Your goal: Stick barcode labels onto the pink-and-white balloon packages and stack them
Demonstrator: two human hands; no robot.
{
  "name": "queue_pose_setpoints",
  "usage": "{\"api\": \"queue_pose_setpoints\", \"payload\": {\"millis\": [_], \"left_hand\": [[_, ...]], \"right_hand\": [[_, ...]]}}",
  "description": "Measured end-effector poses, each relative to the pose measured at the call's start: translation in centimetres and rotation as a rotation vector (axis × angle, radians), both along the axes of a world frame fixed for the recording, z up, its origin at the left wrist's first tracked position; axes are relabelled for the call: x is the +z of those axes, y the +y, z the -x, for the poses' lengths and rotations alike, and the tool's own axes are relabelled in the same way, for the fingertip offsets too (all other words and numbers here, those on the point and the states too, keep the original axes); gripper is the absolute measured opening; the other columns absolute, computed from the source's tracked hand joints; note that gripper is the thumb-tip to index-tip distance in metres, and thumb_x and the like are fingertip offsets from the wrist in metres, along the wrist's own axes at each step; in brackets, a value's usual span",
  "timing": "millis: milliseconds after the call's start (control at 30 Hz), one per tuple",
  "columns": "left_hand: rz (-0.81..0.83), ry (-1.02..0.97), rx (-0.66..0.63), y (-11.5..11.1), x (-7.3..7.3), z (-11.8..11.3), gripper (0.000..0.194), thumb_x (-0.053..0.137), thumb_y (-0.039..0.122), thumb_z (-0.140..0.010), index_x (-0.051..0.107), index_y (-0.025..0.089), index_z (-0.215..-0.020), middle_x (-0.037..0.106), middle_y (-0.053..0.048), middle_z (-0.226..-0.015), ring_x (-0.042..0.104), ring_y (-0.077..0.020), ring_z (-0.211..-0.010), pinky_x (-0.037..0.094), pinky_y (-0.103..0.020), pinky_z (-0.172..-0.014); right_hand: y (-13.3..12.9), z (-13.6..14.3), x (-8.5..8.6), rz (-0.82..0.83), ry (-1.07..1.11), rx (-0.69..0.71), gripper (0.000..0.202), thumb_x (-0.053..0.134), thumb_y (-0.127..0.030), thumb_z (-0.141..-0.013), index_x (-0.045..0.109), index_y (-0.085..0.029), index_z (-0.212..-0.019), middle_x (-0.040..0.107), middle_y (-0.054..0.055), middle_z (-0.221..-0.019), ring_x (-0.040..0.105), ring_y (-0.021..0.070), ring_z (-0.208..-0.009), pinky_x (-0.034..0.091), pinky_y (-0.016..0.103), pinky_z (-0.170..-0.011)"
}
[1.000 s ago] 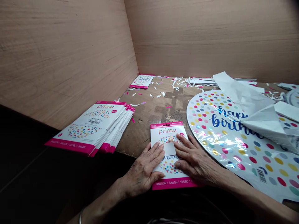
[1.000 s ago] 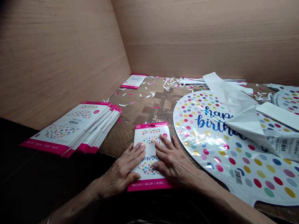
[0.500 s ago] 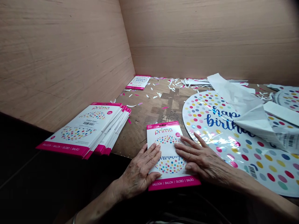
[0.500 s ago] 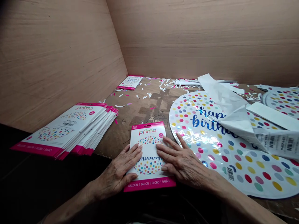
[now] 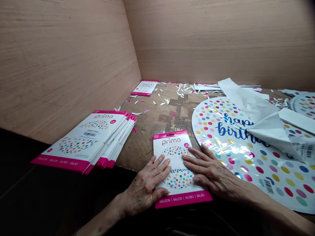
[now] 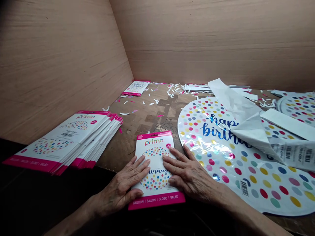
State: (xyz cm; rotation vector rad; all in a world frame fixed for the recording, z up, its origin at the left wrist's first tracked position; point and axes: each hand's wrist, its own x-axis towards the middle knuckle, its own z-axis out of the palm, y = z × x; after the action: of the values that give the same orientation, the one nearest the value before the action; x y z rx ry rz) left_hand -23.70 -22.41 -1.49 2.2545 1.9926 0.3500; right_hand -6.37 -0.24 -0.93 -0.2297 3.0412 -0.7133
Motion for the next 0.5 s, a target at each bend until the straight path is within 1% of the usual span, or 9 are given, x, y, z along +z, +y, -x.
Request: {"api": "queue_pose_setpoints", "payload": {"millis": [233,333,400,500], "left_hand": [[-0.023,-0.033,-0.045,0.2,0.3,0.3,0.057,0.041,0.035,-0.088,0.023,0.015,-0.138,0.035,-0.014,-0.139,0.019,-0.0268,-0.133,0.024,-0.053,-0.105],[-0.033,-0.021,-0.035,0.5,0.5,0.4,0.056,0.040,0.034,-0.089,0.021,0.016,-0.139,0.037,-0.013,-0.138,0.021,-0.0264,-0.132,0.025,-0.052,-0.104],[-0.035,0.004,-0.034,0.6,0.6,0.6,0.056,0.040,0.035,-0.089,0.022,0.017,-0.139,0.038,-0.013,-0.138,0.024,-0.0263,-0.131,0.027,-0.051,-0.104],[-0.056,0.072,-0.060,0.4,0.2,0.7,0.058,0.042,0.035,-0.087,0.023,0.018,-0.139,0.038,-0.011,-0.137,0.028,-0.0254,-0.129,0.030,-0.047,-0.103]], "right_hand": [[-0.6,0.2,1.2,0.073,-0.037,-0.031,0.037,0.037,-0.036,-0.092,0.045,-0.028,-0.127,0.044,0.000,-0.134,0.015,0.0218,-0.134,-0.003,0.048,-0.108],[-0.2,0.3,1.4,0.111,-0.031,-0.020,0.035,0.035,-0.035,-0.092,0.047,-0.028,-0.124,0.045,0.000,-0.134,0.016,0.0209,-0.134,-0.005,0.048,-0.107],[0.1,0.4,1.5,0.107,-0.023,-0.012,0.033,0.035,-0.035,-0.093,0.049,-0.028,-0.122,0.044,0.000,-0.134,0.014,0.0200,-0.134,-0.007,0.047,-0.107],[-0.2,0.5,1.8,0.067,0.028,-0.041,0.030,0.034,-0.033,-0.093,0.050,-0.025,-0.118,0.046,-0.002,-0.133,0.015,0.0167,-0.134,-0.002,0.043,-0.108]]}}
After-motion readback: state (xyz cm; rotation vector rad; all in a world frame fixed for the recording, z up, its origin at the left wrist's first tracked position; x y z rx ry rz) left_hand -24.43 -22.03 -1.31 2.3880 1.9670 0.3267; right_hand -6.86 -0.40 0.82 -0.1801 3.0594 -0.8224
